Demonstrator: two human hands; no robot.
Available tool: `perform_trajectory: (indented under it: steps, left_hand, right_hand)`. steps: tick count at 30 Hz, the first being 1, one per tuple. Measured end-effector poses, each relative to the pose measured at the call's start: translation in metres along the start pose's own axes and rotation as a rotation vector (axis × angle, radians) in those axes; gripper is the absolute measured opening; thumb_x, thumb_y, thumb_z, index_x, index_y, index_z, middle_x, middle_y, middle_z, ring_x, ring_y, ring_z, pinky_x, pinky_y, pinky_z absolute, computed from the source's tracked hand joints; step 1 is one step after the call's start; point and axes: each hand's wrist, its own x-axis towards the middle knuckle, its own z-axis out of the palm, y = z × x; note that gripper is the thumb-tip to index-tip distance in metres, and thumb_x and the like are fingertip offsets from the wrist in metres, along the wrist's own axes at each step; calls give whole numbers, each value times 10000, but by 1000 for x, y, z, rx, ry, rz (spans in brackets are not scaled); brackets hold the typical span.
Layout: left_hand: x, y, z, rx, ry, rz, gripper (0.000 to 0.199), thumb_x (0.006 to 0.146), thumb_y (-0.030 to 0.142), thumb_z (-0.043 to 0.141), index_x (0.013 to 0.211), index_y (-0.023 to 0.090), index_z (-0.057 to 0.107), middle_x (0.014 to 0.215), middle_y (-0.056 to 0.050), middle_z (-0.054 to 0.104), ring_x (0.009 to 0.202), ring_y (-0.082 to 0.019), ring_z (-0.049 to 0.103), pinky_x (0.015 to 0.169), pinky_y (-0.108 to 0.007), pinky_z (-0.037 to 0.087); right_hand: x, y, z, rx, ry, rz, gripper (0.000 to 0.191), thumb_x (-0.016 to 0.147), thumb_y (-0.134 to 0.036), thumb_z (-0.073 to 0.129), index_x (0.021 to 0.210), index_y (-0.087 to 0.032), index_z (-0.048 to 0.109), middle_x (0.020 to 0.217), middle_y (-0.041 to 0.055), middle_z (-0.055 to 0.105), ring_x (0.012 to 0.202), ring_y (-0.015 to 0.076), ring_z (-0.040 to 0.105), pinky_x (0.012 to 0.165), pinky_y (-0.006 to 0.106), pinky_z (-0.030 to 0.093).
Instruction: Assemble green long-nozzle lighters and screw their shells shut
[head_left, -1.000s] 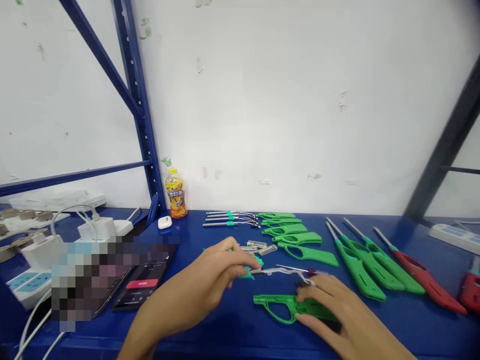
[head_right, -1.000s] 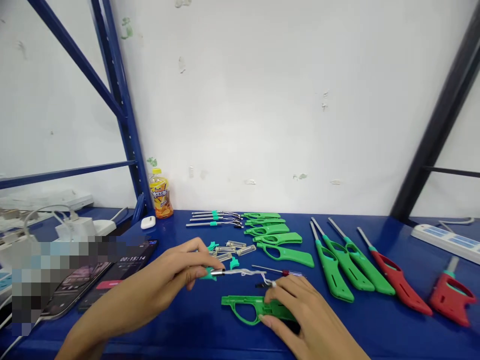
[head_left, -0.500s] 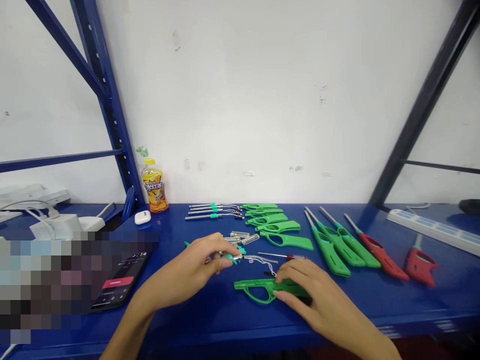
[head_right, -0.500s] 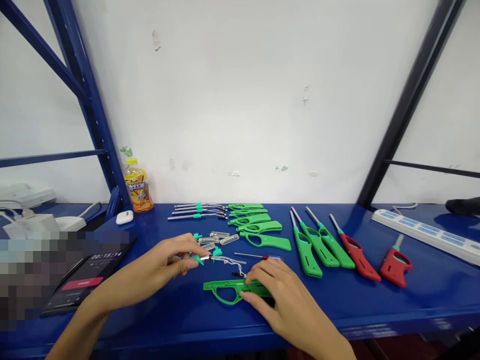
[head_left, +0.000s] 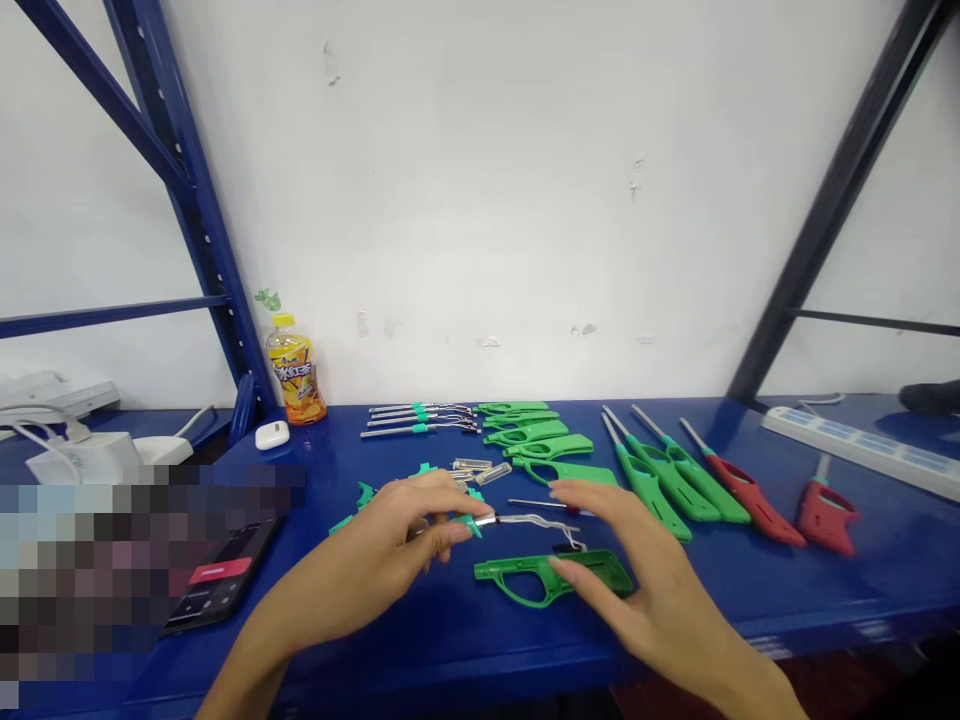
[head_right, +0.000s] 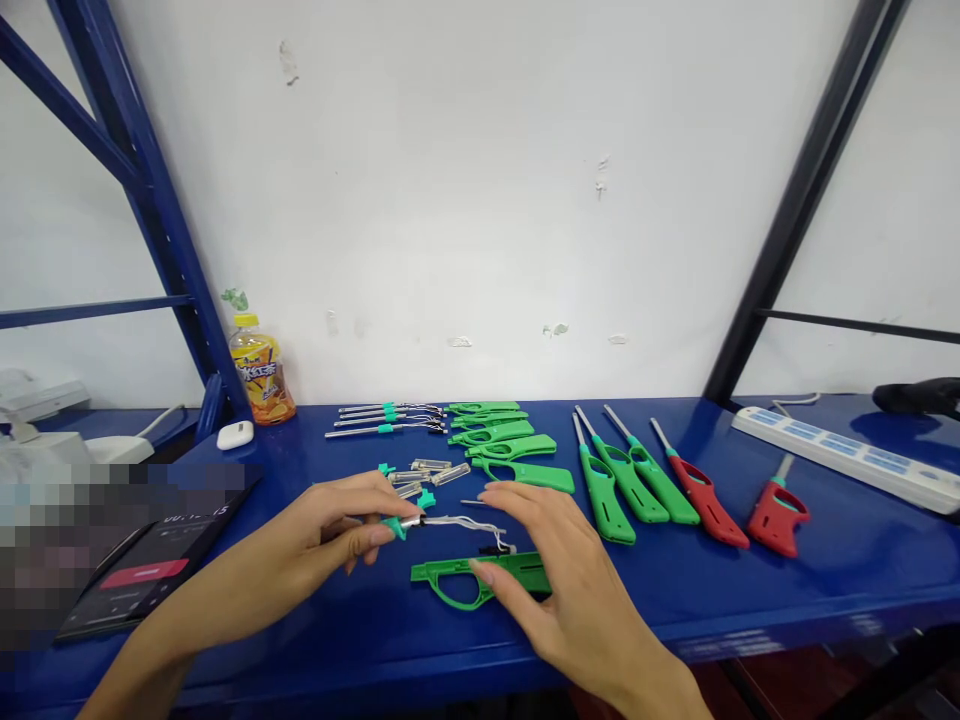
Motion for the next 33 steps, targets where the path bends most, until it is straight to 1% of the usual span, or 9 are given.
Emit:
perform_trajectory:
  steps: [3,5,8,11,15,21,25,29,33]
  left_hand:
    - [1,9,3,-7,21,33,294,1062,365,531,1250,293,746,1028,-24,696,742,-142,646,695,-274,515]
    - [1,13,2,-8,26,54,297,1069,345,525,1251,284,751,928,-8,685,717,-139,639,676,-265,501]
    - [1,16,0,5,34,80,299,1087,344,512,1266,294,747,852,14,672,712,-134,627,679,-258,481]
    - [0,16,-1,12,43,95,302,1099,356,498,1278,301,735,802,31,664,711,-133,614,684,-257,468]
    - [1,14,0,24,63,85,297,1100,369,502,1281,299,726,792,37,675,719,-133,611,682,-256,457]
    - [2,15,0,122,86,86,302,1106,375,481,1282,319,720,822,38,662,743,-135,599,743,-264,457]
    - [1,15,2,166,95,88,291,1098,367,502,1291,317,714,908,17,697,803,-158,623,814,-289,481]
    - [0,17,7,192,116,134,289,1100,326,503,1315,328,695,1080,-3,729,974,-183,651,927,-317,479]
    - [1,18,9,191,130,159,291,1100,295,519,1327,379,680,1178,31,725,1080,-168,648,986,-303,459]
  right_hand:
    - [22,-18,-12,9,-96,-96,422,997,-319,683,1403,-294,566,1311,75,719,1202,264,677,1020,422,542]
    - [37,-26,-18,30,-140,-132,266,1026,-303,653,1290,-280,638,1167,53,762,1052,228,709,921,371,550]
    - [52,-29,-20,43,-126,-196,115,1060,-286,616,1139,-250,691,968,17,772,852,188,696,811,338,502]
    - [57,-26,-18,55,-104,-217,98,1063,-282,622,1106,-249,703,931,0,769,826,178,683,805,335,465]
    - [58,-23,-16,37,-99,-228,117,1067,-273,615,1128,-240,709,964,0,773,877,181,689,832,338,464]
    - [58,-22,-19,9,-97,-250,171,1094,-252,553,1141,-224,714,991,30,777,945,200,697,882,363,485]
    - [58,-23,-19,24,-93,-206,167,1085,-245,564,1099,-219,729,986,26,772,924,188,692,862,353,495]
    - [59,-26,-17,72,-79,-167,146,1070,-246,590,1070,-217,733,975,23,768,901,188,683,836,347,487]
    - [59,-29,-17,126,-77,-128,124,1052,-223,615,1034,-215,737,938,10,751,869,175,673,810,321,472]
